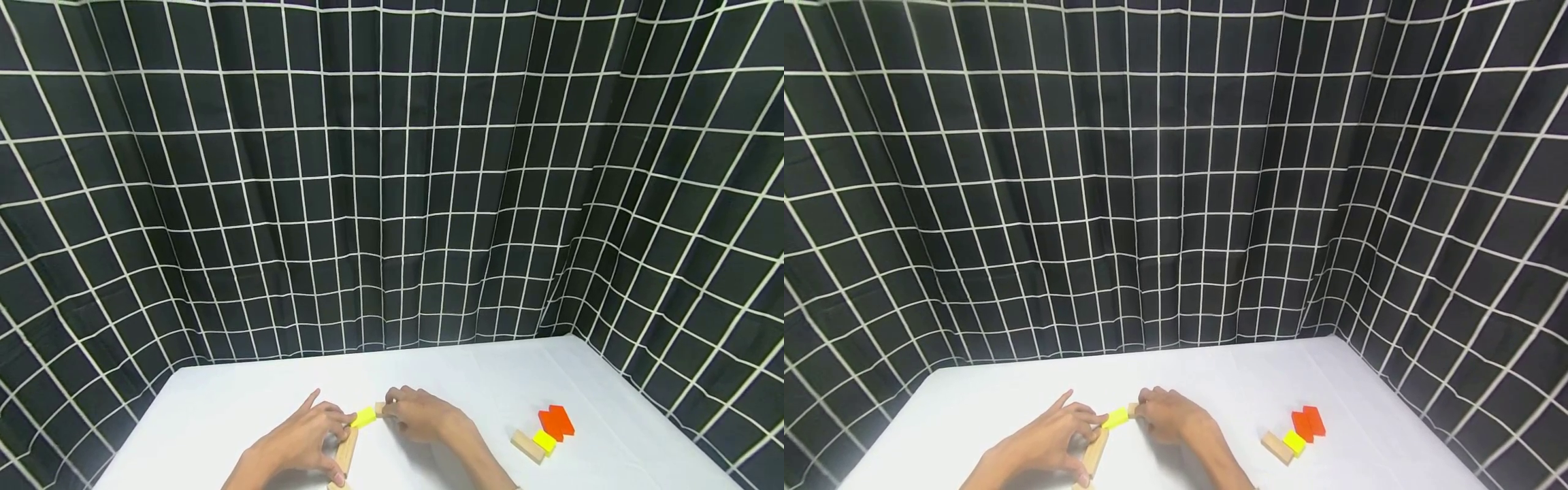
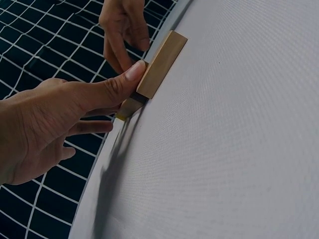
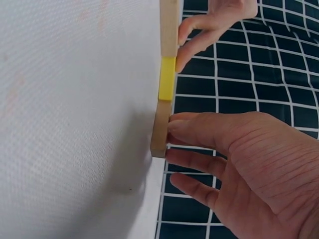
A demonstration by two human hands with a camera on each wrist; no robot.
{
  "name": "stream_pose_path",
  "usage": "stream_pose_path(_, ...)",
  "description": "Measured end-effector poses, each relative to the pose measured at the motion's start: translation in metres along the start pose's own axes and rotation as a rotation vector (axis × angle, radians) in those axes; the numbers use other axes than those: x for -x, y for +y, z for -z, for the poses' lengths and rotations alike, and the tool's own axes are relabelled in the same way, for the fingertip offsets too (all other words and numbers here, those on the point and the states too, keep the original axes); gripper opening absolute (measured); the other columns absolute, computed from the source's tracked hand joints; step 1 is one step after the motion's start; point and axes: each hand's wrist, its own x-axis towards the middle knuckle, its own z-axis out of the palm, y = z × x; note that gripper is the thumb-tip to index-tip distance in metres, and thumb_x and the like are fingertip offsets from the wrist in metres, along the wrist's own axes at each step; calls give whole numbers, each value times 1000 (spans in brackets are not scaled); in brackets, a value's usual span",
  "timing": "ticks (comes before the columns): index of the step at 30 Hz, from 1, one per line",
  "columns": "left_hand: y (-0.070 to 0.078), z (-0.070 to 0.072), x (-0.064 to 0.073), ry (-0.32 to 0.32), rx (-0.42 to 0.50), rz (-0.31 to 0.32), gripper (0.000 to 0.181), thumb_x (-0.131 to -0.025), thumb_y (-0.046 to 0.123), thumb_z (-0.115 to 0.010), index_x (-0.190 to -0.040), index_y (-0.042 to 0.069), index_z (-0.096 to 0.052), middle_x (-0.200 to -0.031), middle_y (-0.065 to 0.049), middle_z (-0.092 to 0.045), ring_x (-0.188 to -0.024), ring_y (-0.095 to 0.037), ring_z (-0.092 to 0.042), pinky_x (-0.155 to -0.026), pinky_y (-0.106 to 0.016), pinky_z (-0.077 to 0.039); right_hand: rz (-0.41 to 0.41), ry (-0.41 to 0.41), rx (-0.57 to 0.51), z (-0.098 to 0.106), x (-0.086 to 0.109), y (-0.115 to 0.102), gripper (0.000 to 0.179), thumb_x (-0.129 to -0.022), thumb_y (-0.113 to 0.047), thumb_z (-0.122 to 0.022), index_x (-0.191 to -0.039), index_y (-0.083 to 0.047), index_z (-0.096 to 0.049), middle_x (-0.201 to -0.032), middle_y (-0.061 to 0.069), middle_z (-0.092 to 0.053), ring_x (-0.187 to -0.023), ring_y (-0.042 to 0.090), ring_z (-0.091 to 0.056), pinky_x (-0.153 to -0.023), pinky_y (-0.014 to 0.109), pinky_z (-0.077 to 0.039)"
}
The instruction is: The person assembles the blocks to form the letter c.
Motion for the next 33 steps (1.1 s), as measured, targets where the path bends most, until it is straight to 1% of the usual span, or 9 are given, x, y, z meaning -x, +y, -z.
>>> stream_pose_path(6,-1,-3,1,2,9,-5,60,-65,71,-80,-107,27,-79,-142,0,-70,-130,-21,-62,-122,-78,-25,-8,-5,3,-2,0,-1,42,-91,-10,-75,-129,-29,-74,-126,-8,-68,-111,10,-65,-99,26,-59)
stream_pose_path(15,-1,-1,0,4,19,-5,58,-65,69,-81,-105,26,-79,-141,-1,-70,-130,-22,-62,-121,-79,-25,1,-14,18,1,0,-1,48,-90,-9,-76,-133,-30,-71,-126,-8,-68,-111,10,-64,-101,29,-59)
stream_pose_path(20,0,0,0,2,14,0,59,-65,68,-82,-106,26,-79,-141,-1,-71,-129,-21,-62,-122,-78,-25,7,-15,22,3,1,-1,46,-90,-10,-77,-132,-30,-72,-128,-8,-67,-114,10,-64,-102,29,-59)
stream_pose_path(25,1,0,1,2,19,0,58,-65,68,-82,-105,26,-80,-141,-1,-71,-129,-21,-62,-122,-78,-25,4,-5,24,5,3,-1,40,-89,-10,-78,-126,-26,-74,-127,-7,-68,-112,11,-65,-99,29,-59)
stream_pose_path(28,1,0,1,-5,21,1,60,-65,68,-82,-107,25,-80,-142,-1,-70,-129,-21,-62,-122,-78,-25,-2,-23,16,7,3,-1,43,-89,-9,-77,-128,-27,-74,-127,-7,-68,-112,11,-66,-100,29,-59)
stream_pose_path(31,1,0,1,-5,14,0,61,-66,68,-81,-109,24,-80,-142,-1,-70,-129,-22,-62,-122,-78,-25,9,-33,0,8,4,-1,48,-89,-8,-77,-131,-31,-73,-127,-8,-69,-112,10,-66,-100,29,-59)
stream_pose_path(33,1,0,1,-6,16,0,62,-66,68,-82,-109,24,-80,-142,-1,-70,-129,-21,-62,-122,-78,-25,14,-34,-14,8,5,0,47,-89,-8,-76,-129,-32,-73,-126,-8,-69,-112,10,-67,-100,29,-59)
